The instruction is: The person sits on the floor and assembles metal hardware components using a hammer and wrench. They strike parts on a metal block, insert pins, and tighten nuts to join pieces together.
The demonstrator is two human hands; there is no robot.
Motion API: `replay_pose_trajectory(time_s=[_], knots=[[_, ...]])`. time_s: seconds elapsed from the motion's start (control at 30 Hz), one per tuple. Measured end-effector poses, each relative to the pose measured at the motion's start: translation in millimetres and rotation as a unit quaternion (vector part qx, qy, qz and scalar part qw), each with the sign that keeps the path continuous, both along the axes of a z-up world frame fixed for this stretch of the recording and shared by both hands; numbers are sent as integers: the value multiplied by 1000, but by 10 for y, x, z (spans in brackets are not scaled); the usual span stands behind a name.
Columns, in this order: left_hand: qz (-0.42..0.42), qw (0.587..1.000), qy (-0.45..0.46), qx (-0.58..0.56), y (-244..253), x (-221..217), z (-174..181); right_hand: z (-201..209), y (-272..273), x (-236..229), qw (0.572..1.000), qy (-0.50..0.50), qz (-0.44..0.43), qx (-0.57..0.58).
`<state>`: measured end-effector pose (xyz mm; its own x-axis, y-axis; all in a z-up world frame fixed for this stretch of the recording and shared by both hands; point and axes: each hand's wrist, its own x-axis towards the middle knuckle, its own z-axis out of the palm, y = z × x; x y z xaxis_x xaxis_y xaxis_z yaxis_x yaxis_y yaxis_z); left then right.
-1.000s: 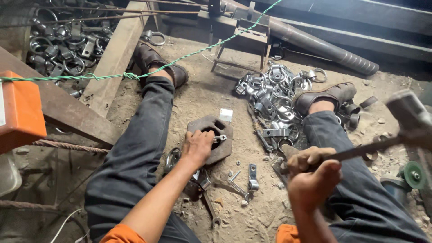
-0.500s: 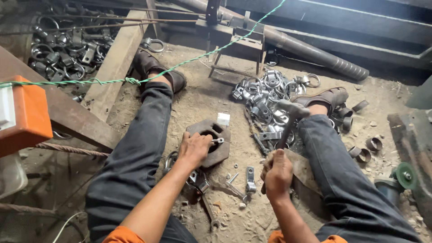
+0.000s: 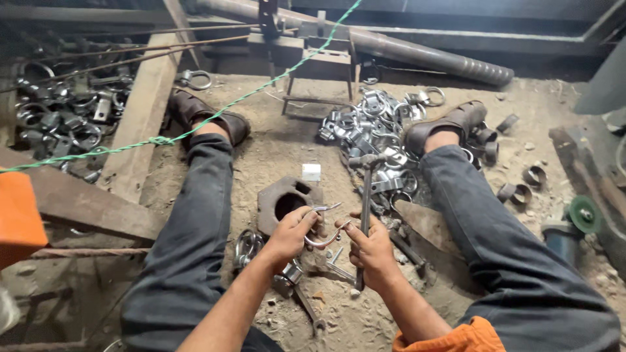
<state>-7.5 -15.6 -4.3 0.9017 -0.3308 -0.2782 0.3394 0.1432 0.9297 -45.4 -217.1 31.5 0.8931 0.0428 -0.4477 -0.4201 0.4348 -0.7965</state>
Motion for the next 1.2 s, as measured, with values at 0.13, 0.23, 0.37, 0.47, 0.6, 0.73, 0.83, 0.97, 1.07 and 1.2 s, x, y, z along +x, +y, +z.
replay_pose_trajectory(time_s=[0.13,0.23,0.37,0.47,0.6,0.73,0.83,0.97,1.07,1.2], knots=[[18,994,1,104,-94,-69,268,-84,-36,44,998,34,-40,37],[-33,992,8,121,-115,-107,503,-191,-82,95,997,24,-74,29],[-121,925,-228,279,-110,-134,538,-171,-90,97,994,23,-107,21],[-109,899,-285,314,-144,-138,406,-91,-79,112,992,38,-120,-2],[-59,900,-143,408,-24,11,372,-123,-127,134,994,49,-92,-30],[22,856,-179,485,261,131,411,-191,-134,107,994,90,-66,-20],[50,816,-250,519,449,172,317,-143,-102,97,994,76,-56,-53],[-18,766,-236,597,354,190,10,131,-137,139,995,12,-33,-98],[23,796,-259,547,316,247,-205,464,-246,87,992,-59,-37,-107],[59,806,-314,498,361,302,-342,714,-403,8,952,-266,-117,-97]])
